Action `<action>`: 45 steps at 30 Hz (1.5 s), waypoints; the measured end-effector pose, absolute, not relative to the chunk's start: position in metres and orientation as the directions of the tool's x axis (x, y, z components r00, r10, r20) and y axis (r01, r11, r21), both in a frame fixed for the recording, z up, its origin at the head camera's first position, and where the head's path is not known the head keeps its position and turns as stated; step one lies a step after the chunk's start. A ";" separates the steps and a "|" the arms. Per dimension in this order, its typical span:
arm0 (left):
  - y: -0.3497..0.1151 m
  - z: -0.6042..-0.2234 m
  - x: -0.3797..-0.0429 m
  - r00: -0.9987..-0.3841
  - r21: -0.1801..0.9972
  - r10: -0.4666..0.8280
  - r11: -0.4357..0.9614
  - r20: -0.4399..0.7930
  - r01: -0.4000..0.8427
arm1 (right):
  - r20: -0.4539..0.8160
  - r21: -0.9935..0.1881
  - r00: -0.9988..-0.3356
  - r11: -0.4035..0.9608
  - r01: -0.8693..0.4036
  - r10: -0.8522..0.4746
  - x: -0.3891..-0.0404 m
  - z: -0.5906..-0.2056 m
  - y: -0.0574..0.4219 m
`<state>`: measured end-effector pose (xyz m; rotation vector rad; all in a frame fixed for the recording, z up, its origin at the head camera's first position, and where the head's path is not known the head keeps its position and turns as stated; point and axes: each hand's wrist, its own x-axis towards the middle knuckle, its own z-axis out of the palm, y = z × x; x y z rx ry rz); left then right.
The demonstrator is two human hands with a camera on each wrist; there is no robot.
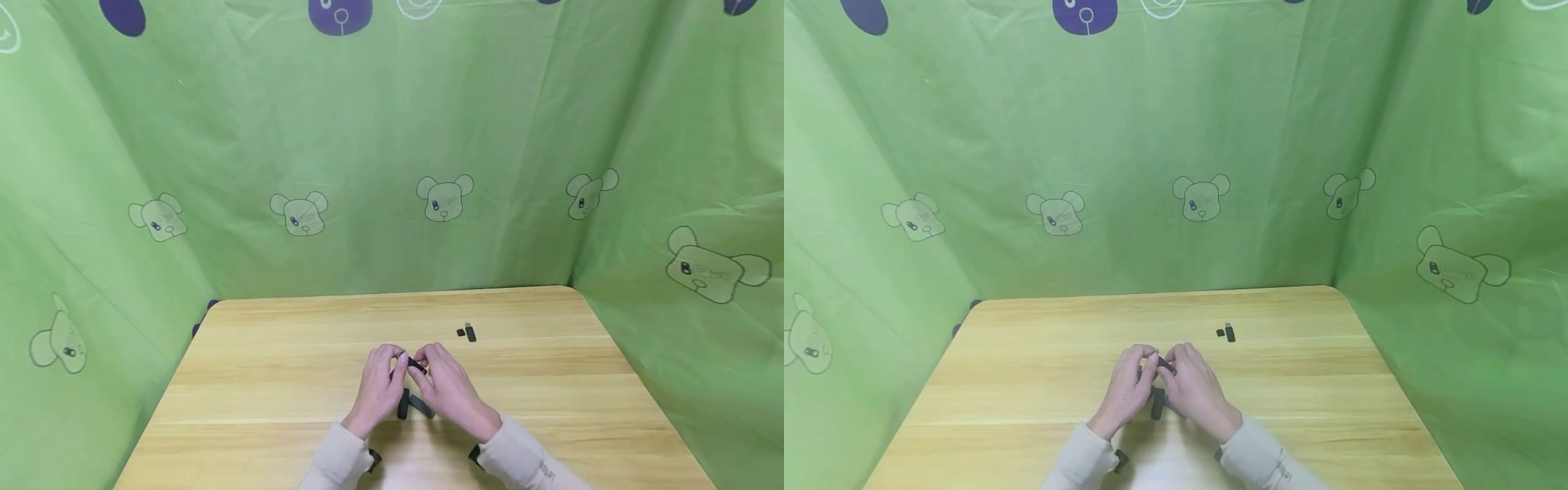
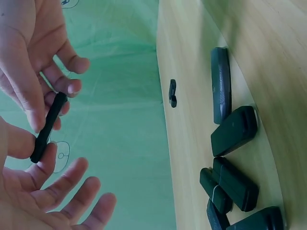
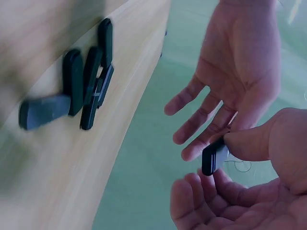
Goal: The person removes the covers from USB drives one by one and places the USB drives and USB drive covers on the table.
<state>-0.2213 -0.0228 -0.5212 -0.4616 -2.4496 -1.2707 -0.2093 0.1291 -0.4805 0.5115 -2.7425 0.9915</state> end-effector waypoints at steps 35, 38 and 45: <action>-0.036 -0.511 -0.222 -0.984 0.964 0.117 0.213 0.135 0.158 | -0.003 -0.841 -0.929 0.503 -0.198 -0.369 -0.223 -0.478 0.140; -0.036 -0.508 -0.222 -0.984 0.964 0.112 0.215 0.137 0.158 | -0.005 -0.845 -0.928 0.498 -0.195 -0.372 -0.224 -0.478 0.140; -0.034 -0.506 -0.223 -0.986 0.970 0.108 0.196 0.123 0.143 | -0.013 -0.845 -0.930 0.502 -0.186 -0.368 -0.226 -0.478 0.143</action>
